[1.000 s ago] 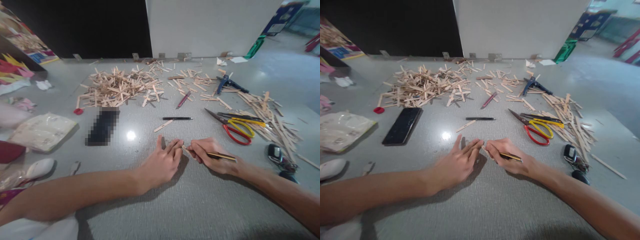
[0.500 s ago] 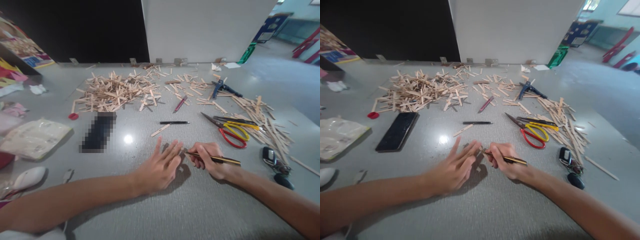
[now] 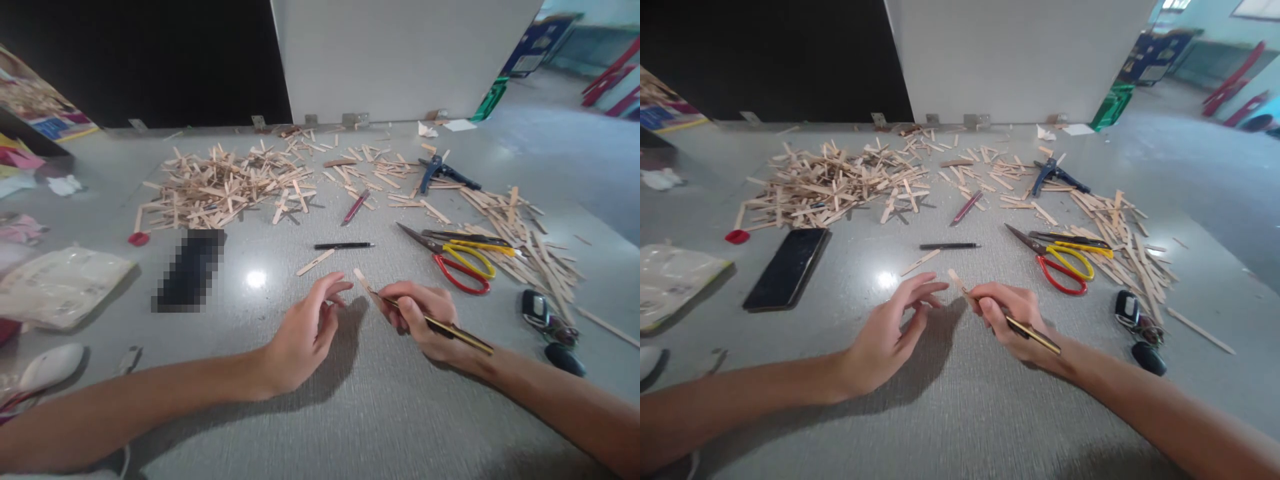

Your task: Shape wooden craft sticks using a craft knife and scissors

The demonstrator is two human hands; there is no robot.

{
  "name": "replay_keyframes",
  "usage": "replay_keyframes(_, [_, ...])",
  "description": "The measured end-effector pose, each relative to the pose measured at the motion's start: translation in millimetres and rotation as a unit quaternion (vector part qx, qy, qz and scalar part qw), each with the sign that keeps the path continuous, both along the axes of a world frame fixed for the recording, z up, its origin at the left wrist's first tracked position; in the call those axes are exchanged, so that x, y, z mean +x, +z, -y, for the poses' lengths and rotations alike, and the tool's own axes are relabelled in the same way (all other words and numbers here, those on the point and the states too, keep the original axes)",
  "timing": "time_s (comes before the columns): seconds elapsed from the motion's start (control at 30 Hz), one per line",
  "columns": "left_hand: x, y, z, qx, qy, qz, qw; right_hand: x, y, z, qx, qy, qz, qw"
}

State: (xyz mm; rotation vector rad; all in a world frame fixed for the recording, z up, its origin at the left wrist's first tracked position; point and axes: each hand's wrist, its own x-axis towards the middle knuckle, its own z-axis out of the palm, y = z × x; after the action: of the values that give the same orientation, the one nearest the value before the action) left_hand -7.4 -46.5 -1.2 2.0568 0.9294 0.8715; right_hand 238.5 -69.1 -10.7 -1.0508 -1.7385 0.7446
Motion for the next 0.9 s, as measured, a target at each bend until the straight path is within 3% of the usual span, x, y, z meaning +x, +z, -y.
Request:
replay_keyframes(0.07, [3.7, 0.4, 1.5, -0.113, -0.014, 0.031, 0.993, -4.8, 5.3, 1.5, -0.001, 0.006, -0.007, 1.0])
replay_keyframes(0.17, [8.9, 2.2, 2.9, -0.27, -0.049, 0.089, 0.957, -14.6, 14.8, 6.4, -0.029, 0.025, -0.011, 0.999])
replay_keyframes(0.3, [13.5, 7.8, 3.3, -0.375, -0.102, 0.162, 0.907, -24.9, 25.4, 12.9, -0.132, 0.078, -0.052, 0.987])
replay_keyframes(0.43, [14.3, 10.7, 2.6, -0.376, -0.104, 0.16, 0.907, -26.6, 35.4, 11.5, -0.2, 0.082, -0.088, 0.972])
replay_keyframes(0.57, [12.1, 6.9, 1.8, -0.324, -0.097, 0.108, 0.935, -23.6, 43.7, 5.2, -0.262, 0.082, -0.129, 0.953])
replay_keyframes(0.67, [9.8, 4.3, 0.3, -0.262, -0.056, 0.059, 0.962, -19.4, 47.2, -0.3, -0.264, 0.047, -0.17, 0.948])
replay_keyframes(0.77, [7.5, 6.0, -3.3, -0.257, -0.016, 0.031, 0.966, -10.5, 53.5, -8.1, -0.255, 0.006, -0.216, 0.942])
replay_keyframes(0.9, [4.7, 13.6, -9.7, -0.274, 0.005, 0.049, 0.96, 8.6, 70.7, -18.7, -0.288, 0.054, -0.251, 0.922])
